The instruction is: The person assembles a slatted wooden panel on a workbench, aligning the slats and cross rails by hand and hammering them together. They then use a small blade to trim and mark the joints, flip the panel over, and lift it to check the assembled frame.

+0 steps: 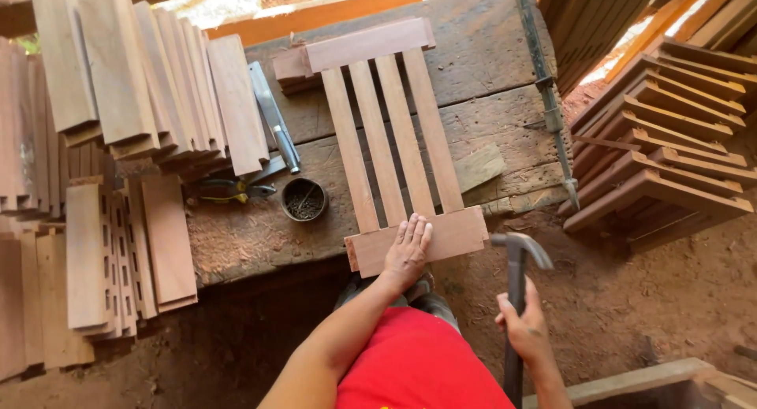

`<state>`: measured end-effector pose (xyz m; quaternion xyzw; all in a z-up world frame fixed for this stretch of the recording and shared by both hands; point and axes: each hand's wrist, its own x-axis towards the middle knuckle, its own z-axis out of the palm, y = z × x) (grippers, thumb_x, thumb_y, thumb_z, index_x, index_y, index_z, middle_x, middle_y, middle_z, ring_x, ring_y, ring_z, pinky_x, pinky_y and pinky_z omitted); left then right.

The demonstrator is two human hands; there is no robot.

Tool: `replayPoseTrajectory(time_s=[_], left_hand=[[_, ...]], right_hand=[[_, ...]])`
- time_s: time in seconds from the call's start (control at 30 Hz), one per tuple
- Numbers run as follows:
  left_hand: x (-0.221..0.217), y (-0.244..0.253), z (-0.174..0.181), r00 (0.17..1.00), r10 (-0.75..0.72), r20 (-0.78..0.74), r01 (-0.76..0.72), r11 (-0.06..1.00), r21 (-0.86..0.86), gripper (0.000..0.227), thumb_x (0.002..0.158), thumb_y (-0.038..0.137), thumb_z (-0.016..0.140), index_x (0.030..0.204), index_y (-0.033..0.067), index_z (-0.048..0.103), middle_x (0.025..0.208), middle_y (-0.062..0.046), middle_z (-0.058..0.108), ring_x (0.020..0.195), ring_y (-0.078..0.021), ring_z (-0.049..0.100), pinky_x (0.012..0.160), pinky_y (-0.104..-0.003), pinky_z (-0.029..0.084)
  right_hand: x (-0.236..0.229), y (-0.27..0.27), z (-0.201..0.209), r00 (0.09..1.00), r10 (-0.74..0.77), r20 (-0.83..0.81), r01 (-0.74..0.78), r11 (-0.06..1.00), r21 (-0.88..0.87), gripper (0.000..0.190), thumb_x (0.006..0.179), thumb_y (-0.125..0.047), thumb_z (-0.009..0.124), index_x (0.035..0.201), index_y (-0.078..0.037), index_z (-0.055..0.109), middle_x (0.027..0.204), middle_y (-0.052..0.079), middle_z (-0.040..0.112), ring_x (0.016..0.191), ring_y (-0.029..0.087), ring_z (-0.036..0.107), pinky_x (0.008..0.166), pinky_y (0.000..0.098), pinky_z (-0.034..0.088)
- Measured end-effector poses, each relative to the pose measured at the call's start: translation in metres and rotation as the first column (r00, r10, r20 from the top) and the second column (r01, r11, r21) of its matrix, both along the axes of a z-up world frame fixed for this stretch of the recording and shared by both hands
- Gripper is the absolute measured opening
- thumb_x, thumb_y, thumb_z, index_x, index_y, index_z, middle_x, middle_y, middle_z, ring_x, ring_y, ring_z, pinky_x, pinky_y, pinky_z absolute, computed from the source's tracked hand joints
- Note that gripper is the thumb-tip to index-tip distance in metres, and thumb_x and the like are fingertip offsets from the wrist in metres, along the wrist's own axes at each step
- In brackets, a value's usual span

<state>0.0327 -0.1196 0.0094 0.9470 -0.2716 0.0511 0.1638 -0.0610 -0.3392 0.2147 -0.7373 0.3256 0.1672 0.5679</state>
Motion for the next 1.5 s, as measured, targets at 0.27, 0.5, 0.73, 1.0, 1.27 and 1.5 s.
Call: replayPoseTrajectory(time_s=[0.27, 0.5, 0.73, 1.0, 1.27, 1.5], left_hand=[[-0.005, -0.014, -0.027, 0.982, 0.181, 0.056, -0.185, 0.98, 0.079, 0.064, 0.09, 0.009, 0.047, 0.153, -0.0004, 0.041, 0.159, -0.026, 0.04, 0.154, -0.043, 0.026, 0.126, -0.061, 0.011], [0.0, -0.014, -0.026, 0.959, 0.208, 0.193, -0.214, 0.977, 0.01, 0.054, 0.095, 0.006, 0.045, 0.148, -0.0004, 0.049, 0.154, -0.027, 0.047, 0.15, -0.0445, 0.035, 0.124, -0.063, 0.019], [0.004, -0.017, -0.035, 0.96, 0.208, 0.186, -0.214, 0.977, 0.013, 0.051, 0.097, 0.005, 0.042, 0.148, -0.0005, 0.048, 0.154, -0.028, 0.047, 0.15, -0.0453, 0.035, 0.124, -0.064, 0.019], [-0.012, 0.024, 0.016, 0.985, 0.148, -0.091, -0.143, 0.988, 0.058, 0.067, 0.091, 0.022, 0.062, 0.152, 0.0031, 0.045, 0.16, -0.02, 0.042, 0.155, -0.0363, 0.028, 0.129, -0.051, 0.013], [-0.046, 0.135, 0.063, 0.422, 0.496, -0.759, -0.89, 0.384, -0.244, 0.074, 0.082, 0.042, 0.073, 0.134, -0.0059, 0.054, 0.127, -0.023, 0.063, 0.112, -0.0331, 0.062, 0.098, -0.038, 0.05], [-0.018, 0.115, -0.009, 0.038, 0.164, -0.986, -0.964, 0.264, 0.007, 0.082, 0.078, 0.078, 0.07, 0.128, 0.0135, 0.068, 0.121, -0.014, 0.072, 0.121, -0.0276, 0.067, 0.095, -0.042, 0.056]], right_hand=[[0.058, 0.031, -0.075, 0.948, 0.31, -0.067, -0.303, 0.823, -0.481, 0.055, 0.097, -0.043, 0.058, 0.148, -0.022, 0.051, 0.099, 0.031, 0.073, 0.095, 0.048, 0.072, 0.077, 0.0575, 0.057], [0.073, 0.023, -0.081, 0.931, 0.33, -0.156, -0.364, 0.81, -0.46, 0.05, 0.097, -0.047, 0.055, 0.144, -0.029, 0.053, 0.097, 0.029, 0.074, 0.1, 0.046, 0.071, 0.085, 0.0571, 0.055], [0.078, 0.042, -0.065, 0.921, 0.339, -0.193, -0.39, 0.79, -0.473, 0.048, 0.097, -0.044, 0.055, 0.142, -0.025, 0.053, 0.097, 0.029, 0.074, 0.099, 0.047, 0.072, 0.085, 0.0579, 0.056], [0.04, 0.033, -0.035, 0.943, 0.263, -0.206, -0.328, 0.846, -0.42, 0.052, 0.096, -0.044, 0.059, 0.145, -0.024, 0.057, 0.1, 0.024, 0.077, 0.105, 0.045, 0.07, 0.089, 0.0562, 0.053], [0.035, 0.069, -0.031, 0.896, 0.399, -0.196, -0.44, 0.859, -0.262, 0.047, 0.099, -0.026, 0.052, 0.142, -0.007, 0.055, 0.082, 0.013, 0.068, 0.066, 0.025, 0.064, 0.059, 0.038, 0.052], [0.076, 0.129, -0.049, 0.746, 0.657, -0.107, -0.634, 0.652, -0.416, 0.045, 0.098, -0.041, 0.057, 0.14, -0.025, 0.056, 0.096, 0.033, 0.072, 0.1, 0.05, 0.069, 0.087, 0.0612, 0.055]])
